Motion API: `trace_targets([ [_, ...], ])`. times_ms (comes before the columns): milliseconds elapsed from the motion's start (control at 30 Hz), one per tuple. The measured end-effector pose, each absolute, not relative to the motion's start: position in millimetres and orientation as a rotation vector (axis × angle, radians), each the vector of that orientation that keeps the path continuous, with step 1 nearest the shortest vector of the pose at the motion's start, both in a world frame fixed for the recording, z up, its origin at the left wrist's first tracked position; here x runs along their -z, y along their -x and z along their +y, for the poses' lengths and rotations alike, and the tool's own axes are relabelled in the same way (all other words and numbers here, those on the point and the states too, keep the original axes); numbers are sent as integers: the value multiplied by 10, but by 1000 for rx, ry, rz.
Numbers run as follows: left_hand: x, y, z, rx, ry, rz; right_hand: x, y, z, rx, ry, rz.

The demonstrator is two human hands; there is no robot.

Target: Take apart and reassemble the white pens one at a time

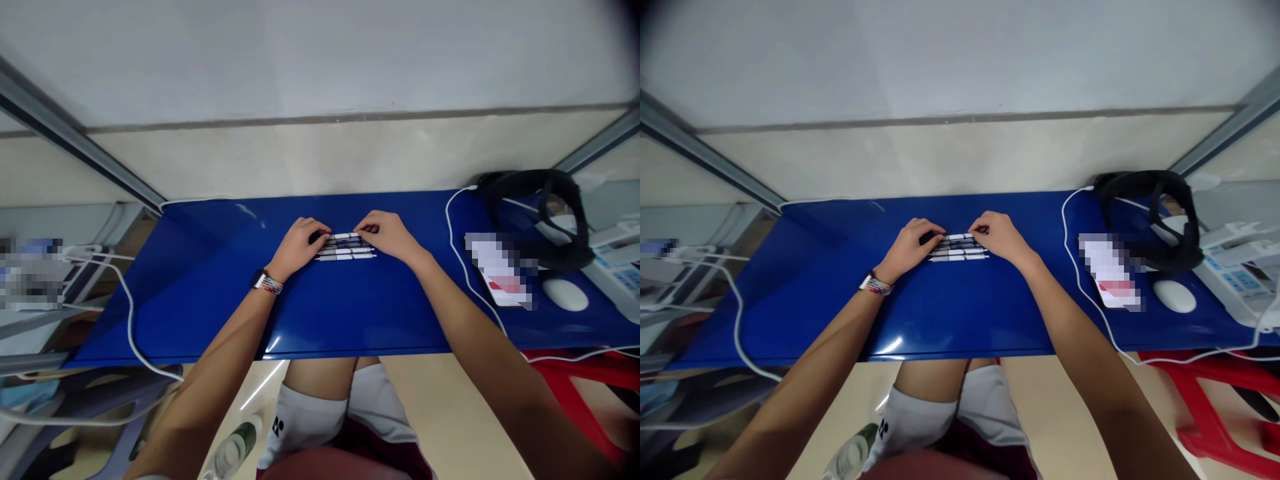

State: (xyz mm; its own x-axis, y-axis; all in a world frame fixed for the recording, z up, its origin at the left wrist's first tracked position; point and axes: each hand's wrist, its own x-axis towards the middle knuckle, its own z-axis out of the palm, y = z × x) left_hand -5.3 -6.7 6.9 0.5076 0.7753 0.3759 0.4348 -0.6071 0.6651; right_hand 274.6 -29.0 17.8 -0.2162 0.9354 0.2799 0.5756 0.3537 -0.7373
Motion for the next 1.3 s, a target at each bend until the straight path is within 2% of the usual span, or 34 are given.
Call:
trace_targets([
  [567,-126,58,-97,-841,-2396,1020,-255,-2812,-332,-562,1360,-2054],
  [767,-87,65,-81,-870,-2386,1062,-417,-2670,-471,-407,1201,-2239],
  [1133,-88,61,-80,-892,-2368,1094,-544,-2485,-605,-624,1241,-2486],
  [1300,-95,53,-96,-853,-2394,1110,-605,-2506,-633,-584,1325,-2549],
])
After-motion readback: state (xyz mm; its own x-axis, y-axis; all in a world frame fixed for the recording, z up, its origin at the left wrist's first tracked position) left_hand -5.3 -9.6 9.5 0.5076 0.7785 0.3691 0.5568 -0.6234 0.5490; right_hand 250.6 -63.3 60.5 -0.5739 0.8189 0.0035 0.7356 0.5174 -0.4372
